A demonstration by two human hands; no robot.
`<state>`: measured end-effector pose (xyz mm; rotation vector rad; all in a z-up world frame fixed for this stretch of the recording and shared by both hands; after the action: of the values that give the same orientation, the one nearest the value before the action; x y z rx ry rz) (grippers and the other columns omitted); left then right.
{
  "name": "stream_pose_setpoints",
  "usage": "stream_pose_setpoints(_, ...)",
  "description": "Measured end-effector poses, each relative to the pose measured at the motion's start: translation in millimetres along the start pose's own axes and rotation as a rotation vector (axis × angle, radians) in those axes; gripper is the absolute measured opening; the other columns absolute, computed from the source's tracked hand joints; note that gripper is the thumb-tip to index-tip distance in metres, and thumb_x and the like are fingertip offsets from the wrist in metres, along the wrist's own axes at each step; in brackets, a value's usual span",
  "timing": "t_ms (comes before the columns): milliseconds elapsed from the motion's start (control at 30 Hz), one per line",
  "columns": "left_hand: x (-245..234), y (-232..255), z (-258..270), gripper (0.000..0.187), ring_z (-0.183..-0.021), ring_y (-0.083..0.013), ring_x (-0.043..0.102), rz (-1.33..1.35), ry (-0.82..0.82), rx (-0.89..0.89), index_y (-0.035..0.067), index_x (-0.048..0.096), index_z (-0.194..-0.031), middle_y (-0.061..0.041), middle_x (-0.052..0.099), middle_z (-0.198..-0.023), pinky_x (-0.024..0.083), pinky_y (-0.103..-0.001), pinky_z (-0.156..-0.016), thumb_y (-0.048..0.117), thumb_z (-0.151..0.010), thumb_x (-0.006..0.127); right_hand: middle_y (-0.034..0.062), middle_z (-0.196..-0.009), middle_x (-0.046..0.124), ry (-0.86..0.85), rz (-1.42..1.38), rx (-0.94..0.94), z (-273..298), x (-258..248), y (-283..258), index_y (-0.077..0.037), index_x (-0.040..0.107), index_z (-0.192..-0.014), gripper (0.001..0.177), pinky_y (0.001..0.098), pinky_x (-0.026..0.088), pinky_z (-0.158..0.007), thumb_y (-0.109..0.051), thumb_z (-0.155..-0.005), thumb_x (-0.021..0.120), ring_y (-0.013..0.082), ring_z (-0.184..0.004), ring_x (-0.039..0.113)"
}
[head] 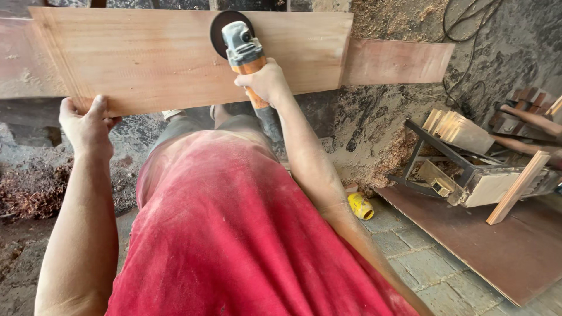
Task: The person holds an angle grinder with a sanding disc and moves it along the face of a wooden board while steadying the board with their other hand.
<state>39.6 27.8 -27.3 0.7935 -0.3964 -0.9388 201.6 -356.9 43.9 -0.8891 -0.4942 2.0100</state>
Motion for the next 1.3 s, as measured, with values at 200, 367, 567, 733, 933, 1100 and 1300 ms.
stream_pose_setpoints(200,-6.1,-10.8,-4.3,0.026,-0.083,-0.0096,0.065,-0.037,0.047,0.007,0.006,0.053,-0.126,-0.006,0.067,-0.112,0.057,-0.026,-0.067,0.006,-0.109,0.074,0.0076,-0.070,0.071,-0.034,-0.203,0.135,-9.4,-94.8,63.7,0.000,0.070,-0.091,0.025,0.0346,0.060,-0.053,-0.003,-0.069,0.081,0.0179,-0.055,0.068)
stream_pose_setpoints(367,1.0,-3.1,-1.4,0.025,-0.105,-0.0201,0.078,0.062,0.005,0.045,0.001,0.050,-0.128,-0.013,0.066,-0.124,0.066,-0.036,-0.086,-0.002,-0.108,0.066,0.0078,-0.073,0.069,0.022,-0.424,0.133,-21.3,-148.8,91.7,0.001,0.071,-0.103,0.030,0.0346,0.058,-0.053,-0.002,-0.074,0.078,0.0176,-0.056,0.067)
stream_pose_setpoints(567,1.4,-6.7,-2.6,0.028,-0.105,-0.0234,0.076,0.042,0.070,0.048,0.000,0.050,-0.131,-0.015,0.067,-0.124,0.066,-0.038,-0.087,0.003,-0.110,0.068,0.0094,-0.070,0.068,0.076,-0.472,0.139,-30.9,-163.3,86.8,0.004,0.069,-0.102,0.030,0.0345,0.058,-0.051,-0.003,-0.074,0.079,0.0193,-0.054,0.068)
stream_pose_setpoints(733,-6.7,-13.2,-2.9,0.021,-0.094,-0.0151,0.067,-0.039,0.059,0.059,-0.001,0.055,-0.130,-0.013,0.067,-0.125,0.065,-0.033,-0.084,-0.001,-0.112,0.066,0.0078,-0.069,0.070,0.043,-0.387,0.129,-33.5,-122.9,54.6,0.002,0.072,-0.098,0.028,0.0331,0.058,-0.050,-0.004,-0.072,0.079,0.0169,-0.053,0.067)
stream_pose_setpoints(933,-0.2,0.4,2.2,0.020,-0.083,-0.0111,0.071,-0.057,0.093,-0.012,0.005,0.053,-0.123,-0.009,0.068,-0.114,0.067,-0.033,-0.078,0.006,-0.108,0.067,0.0084,-0.063,0.071,-0.004,-0.180,0.114,-30.8,-72.4,21.9,-0.003,0.073,-0.076,0.014,0.0346,0.057,-0.047,-0.008,-0.066,0.081,0.0180,-0.051,0.067)
stream_pose_setpoints(1100,-4.0,-6.0,-1.1,0.021,-0.073,-0.0099,0.061,-0.040,0.064,-0.001,0.004,0.055,-0.126,-0.009,0.068,-0.112,0.067,-0.035,-0.078,0.006,-0.111,0.068,0.0080,-0.063,0.072,-0.027,-0.001,0.017,-40.0,-60.0,14.1,-0.003,0.072,-0.074,0.021,0.0317,0.058,-0.051,-0.015,-0.066,0.087,0.0166,-0.052,0.071)
stream_pose_setpoints(1300,0.7,-4.6,0.9,0.020,-0.073,-0.0106,0.060,-0.017,0.054,0.011,0.004,0.055,-0.126,-0.009,0.067,-0.111,0.067,-0.036,-0.079,0.005,-0.112,0.068,0.0086,-0.068,0.072,-0.071,-0.148,0.112,-45.1,-112.9,48.9,0.000,0.072,-0.082,0.019,0.0346,0.056,-0.049,-0.007,-0.069,0.084,0.0177,-0.053,0.068)
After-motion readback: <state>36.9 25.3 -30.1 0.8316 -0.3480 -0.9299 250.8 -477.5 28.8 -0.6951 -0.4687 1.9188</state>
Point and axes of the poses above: each hand's wrist, its own z-axis away from the middle knuckle, its own x-axis out of the palm, y = z × x, the point moved 5 cm from there along -z, towards the middle knuckle
